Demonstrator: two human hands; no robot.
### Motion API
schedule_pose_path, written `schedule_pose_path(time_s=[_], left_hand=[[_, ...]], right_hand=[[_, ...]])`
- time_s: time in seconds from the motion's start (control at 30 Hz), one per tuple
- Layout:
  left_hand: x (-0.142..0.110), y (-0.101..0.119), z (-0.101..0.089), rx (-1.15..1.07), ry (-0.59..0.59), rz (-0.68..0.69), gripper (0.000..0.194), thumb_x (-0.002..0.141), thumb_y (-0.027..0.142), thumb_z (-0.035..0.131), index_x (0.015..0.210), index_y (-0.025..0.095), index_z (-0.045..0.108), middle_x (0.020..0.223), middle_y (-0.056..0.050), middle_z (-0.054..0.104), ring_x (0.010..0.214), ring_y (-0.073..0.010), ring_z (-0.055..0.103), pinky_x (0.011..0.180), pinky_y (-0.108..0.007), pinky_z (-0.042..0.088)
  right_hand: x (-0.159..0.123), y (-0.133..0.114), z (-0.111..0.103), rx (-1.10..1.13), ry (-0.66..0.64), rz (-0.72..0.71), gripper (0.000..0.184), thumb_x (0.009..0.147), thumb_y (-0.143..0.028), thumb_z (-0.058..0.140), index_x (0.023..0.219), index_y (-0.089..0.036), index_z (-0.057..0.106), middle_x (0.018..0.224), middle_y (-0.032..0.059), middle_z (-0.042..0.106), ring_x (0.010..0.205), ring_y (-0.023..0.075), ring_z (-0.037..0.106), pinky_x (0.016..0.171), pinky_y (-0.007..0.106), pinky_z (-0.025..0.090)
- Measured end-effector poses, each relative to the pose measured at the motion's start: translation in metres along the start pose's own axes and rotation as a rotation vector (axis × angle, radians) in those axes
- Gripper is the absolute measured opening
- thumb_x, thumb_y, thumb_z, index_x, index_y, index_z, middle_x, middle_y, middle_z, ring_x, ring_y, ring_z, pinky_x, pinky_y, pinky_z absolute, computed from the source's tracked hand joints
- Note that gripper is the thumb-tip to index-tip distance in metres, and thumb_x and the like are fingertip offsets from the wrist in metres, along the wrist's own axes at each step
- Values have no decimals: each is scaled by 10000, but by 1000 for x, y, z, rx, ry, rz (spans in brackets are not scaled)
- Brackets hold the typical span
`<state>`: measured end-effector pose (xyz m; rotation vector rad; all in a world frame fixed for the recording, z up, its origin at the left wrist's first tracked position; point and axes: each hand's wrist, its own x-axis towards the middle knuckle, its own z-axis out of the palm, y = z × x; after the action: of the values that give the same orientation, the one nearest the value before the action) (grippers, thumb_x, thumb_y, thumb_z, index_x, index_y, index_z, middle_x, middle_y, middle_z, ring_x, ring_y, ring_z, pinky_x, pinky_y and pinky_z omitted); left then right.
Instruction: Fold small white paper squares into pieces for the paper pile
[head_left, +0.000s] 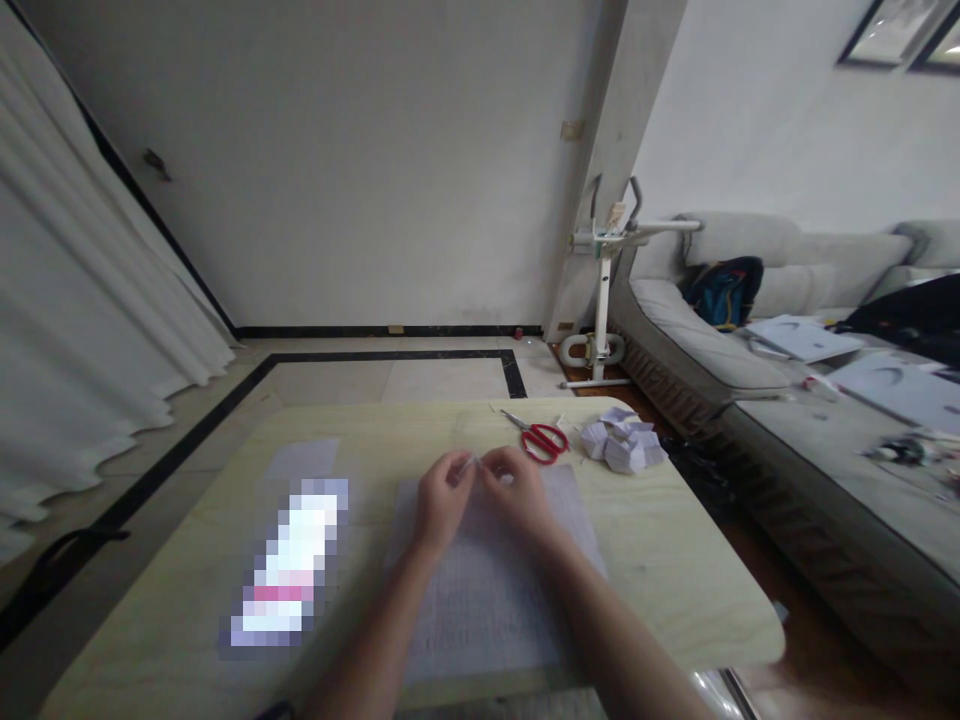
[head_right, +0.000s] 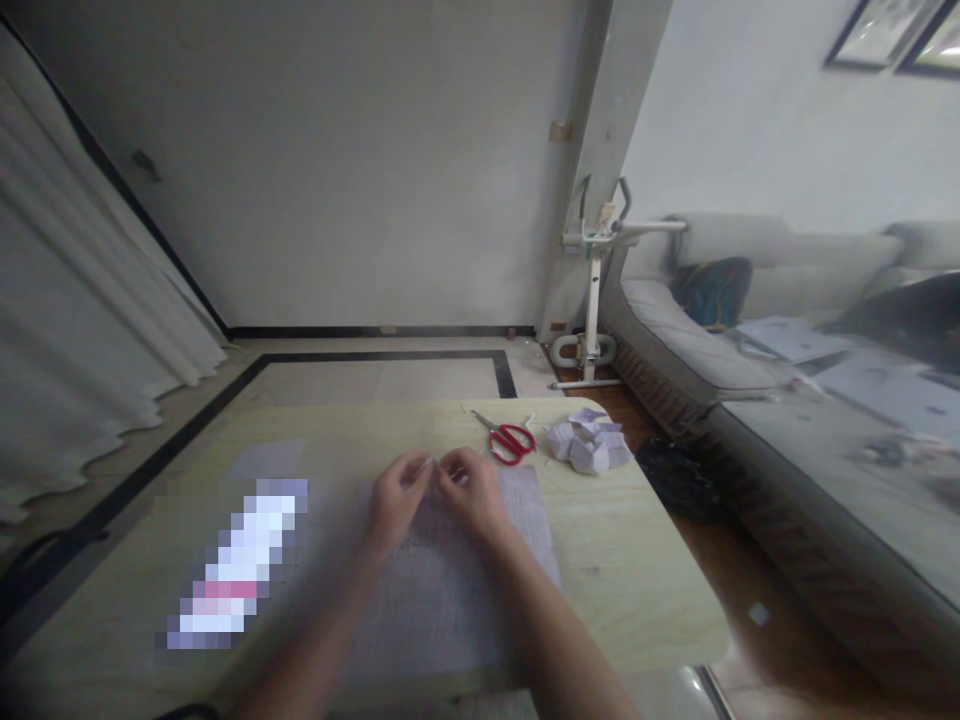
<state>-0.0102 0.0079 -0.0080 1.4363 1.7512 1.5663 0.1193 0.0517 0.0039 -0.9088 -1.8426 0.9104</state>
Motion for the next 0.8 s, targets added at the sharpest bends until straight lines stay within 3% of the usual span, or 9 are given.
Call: schedule_pose_path(time_s=[0.47,0.8], left_hand=[[-3,2,0,266,71,262,167,823,173,528,974,171,599,870,-61,654,812,-170,624,744,-261,492],[-4,6,-1,359,58,311,191,827,145,503,995,178,586,864,-62,634,816,-187,608,741,-279,481]], right_hand=[[-2,-1,4,-79,67,-74,64,767,-150,547,719,-188,567,744,18,572,658,137,521,598,241,427],[-2,-2,5,-109,83,-78,68,770,-162,563,706,-186,561,712,6,547,638,130,500,592,235,401]])
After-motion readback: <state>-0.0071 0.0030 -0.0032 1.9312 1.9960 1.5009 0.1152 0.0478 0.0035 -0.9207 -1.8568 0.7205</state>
